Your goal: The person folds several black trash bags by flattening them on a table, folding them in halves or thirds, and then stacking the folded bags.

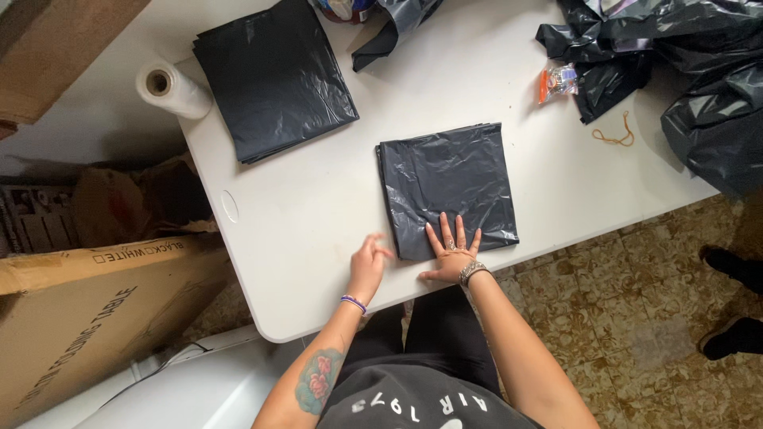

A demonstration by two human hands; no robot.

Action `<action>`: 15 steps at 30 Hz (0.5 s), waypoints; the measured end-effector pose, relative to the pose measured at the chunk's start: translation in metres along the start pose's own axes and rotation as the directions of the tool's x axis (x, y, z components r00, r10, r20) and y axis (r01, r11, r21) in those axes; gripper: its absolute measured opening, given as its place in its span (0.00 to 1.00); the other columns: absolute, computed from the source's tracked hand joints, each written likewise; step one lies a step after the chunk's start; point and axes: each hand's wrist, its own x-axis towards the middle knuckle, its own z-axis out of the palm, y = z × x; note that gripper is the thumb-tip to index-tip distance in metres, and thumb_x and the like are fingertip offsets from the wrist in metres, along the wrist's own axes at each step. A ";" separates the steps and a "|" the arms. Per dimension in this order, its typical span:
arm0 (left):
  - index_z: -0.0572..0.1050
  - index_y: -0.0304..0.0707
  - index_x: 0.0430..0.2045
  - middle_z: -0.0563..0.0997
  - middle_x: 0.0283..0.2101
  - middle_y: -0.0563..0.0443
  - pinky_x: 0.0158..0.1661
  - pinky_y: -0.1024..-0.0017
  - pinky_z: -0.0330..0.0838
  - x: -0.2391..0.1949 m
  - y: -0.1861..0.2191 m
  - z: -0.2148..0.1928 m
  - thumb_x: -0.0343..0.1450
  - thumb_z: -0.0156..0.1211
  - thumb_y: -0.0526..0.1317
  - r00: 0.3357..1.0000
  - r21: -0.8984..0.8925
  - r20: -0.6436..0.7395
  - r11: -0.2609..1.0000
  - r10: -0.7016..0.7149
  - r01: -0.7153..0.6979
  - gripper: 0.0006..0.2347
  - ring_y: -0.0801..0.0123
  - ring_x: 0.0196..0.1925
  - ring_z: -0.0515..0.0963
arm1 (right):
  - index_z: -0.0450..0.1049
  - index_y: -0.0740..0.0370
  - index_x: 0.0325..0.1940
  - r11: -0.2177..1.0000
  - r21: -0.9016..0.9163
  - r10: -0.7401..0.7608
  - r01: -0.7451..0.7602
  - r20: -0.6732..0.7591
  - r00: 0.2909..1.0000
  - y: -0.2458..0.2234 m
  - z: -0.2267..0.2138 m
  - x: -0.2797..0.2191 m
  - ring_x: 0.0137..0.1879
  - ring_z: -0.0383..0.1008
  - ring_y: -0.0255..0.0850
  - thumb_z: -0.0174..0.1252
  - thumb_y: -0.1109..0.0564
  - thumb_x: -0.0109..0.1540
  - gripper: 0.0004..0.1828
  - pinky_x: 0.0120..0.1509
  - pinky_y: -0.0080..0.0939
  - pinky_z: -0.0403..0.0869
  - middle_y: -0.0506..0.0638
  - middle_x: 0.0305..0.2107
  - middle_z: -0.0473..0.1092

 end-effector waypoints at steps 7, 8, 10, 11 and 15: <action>0.80 0.46 0.35 0.80 0.15 0.54 0.20 0.75 0.68 -0.006 -0.039 0.063 0.70 0.66 0.58 0.918 -0.098 0.231 0.931 -0.323 0.353 0.16 0.68 0.13 0.77 | 0.20 0.31 0.81 1.000 -0.016 0.009 -0.008 0.024 1.000 -0.005 -0.014 -0.008 0.80 0.06 0.59 0.63 0.18 0.50 0.73 0.71 0.86 0.19 0.46 0.78 0.11; 0.80 0.45 0.30 0.79 0.14 0.54 0.24 0.75 0.71 -0.003 -0.049 0.065 0.70 0.66 0.55 0.933 -0.034 0.182 0.946 -0.311 0.322 0.14 0.68 0.17 0.79 | 0.20 0.33 0.81 1.000 -0.015 0.008 -0.008 0.056 0.998 -0.006 -0.021 -0.011 0.80 0.06 0.59 0.61 0.18 0.52 0.71 0.72 0.85 0.20 0.47 0.78 0.11; 0.81 0.45 0.25 0.78 0.12 0.55 0.28 0.75 0.73 0.000 -0.051 0.059 0.70 0.66 0.52 0.950 0.022 0.116 0.957 -0.291 0.291 0.12 0.68 0.20 0.82 | 0.20 0.34 0.82 1.000 -0.026 0.000 0.002 0.078 0.997 -0.008 -0.031 -0.016 0.80 0.07 0.60 0.59 0.19 0.54 0.69 0.72 0.85 0.20 0.48 0.78 0.11; 0.81 0.48 0.23 0.80 0.15 0.58 0.30 0.76 0.75 -0.002 -0.043 0.051 0.71 0.64 0.52 0.940 0.086 0.063 0.940 -0.336 0.331 0.12 0.70 0.23 0.83 | 0.20 0.35 0.82 1.000 -0.028 -0.002 0.004 0.096 0.995 -0.007 -0.034 -0.017 0.80 0.06 0.60 0.59 0.19 0.54 0.69 0.72 0.85 0.20 0.49 0.78 0.11; 0.70 0.38 0.26 0.79 0.34 0.35 0.46 0.53 0.75 0.005 -0.029 0.047 0.71 0.60 0.47 0.932 0.177 -0.246 0.933 -0.267 0.314 0.12 0.41 0.44 0.82 | 0.18 0.35 0.81 1.000 -0.015 -0.016 0.018 0.122 0.992 -0.006 -0.033 -0.016 0.79 0.05 0.61 0.58 0.18 0.54 0.70 0.71 0.86 0.20 0.49 0.77 0.10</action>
